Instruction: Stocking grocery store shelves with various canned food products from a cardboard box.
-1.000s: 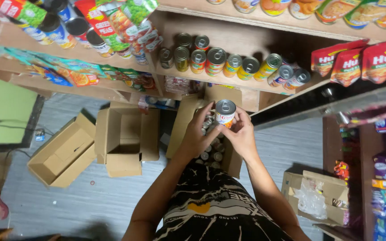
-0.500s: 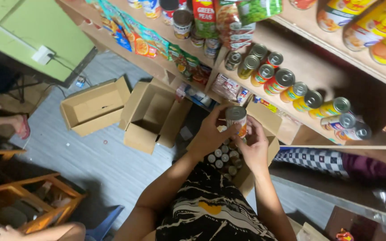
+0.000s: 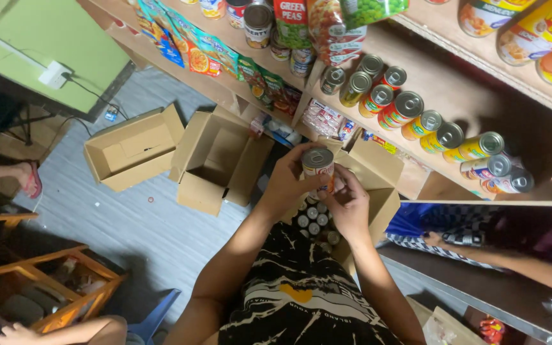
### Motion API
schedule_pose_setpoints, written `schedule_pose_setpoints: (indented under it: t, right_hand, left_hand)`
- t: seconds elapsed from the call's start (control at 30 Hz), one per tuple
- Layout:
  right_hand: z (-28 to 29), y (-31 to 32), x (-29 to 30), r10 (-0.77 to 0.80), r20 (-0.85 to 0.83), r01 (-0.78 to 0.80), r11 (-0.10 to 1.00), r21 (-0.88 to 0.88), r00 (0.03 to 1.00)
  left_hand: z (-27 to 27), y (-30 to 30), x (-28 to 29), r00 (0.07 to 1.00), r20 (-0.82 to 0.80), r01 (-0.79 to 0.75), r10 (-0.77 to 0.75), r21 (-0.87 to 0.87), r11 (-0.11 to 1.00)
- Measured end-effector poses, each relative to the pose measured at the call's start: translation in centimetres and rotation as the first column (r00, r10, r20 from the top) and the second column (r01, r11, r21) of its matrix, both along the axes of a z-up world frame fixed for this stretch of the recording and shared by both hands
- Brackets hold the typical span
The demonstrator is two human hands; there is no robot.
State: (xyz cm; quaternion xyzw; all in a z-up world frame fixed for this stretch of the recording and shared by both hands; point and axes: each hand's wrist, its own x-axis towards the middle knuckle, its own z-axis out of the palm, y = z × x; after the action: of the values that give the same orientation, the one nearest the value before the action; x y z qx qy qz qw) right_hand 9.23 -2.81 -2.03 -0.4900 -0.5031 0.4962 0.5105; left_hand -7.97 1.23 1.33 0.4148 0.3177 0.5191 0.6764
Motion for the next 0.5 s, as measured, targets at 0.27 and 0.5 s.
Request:
schedule_pose_setpoints:
  t: [0.27,0.5]
  right_hand:
    - [-0.9,-1.5,0.9,-0.058,-0.042,0.059,0.998,0.036,0.997]
    - [-1.3,-2.4,2.2,-0.075,-0.11,0.084,0.993,0.087,0.991]
  left_hand:
    - [-2.3,0.1,2.0,0.989,0.115,0.104,-0.09,-0.114,0.988]
    - [0.0,0.0,2.8,0.97,0.062,0.239,-0.233,-0.132,0.962]
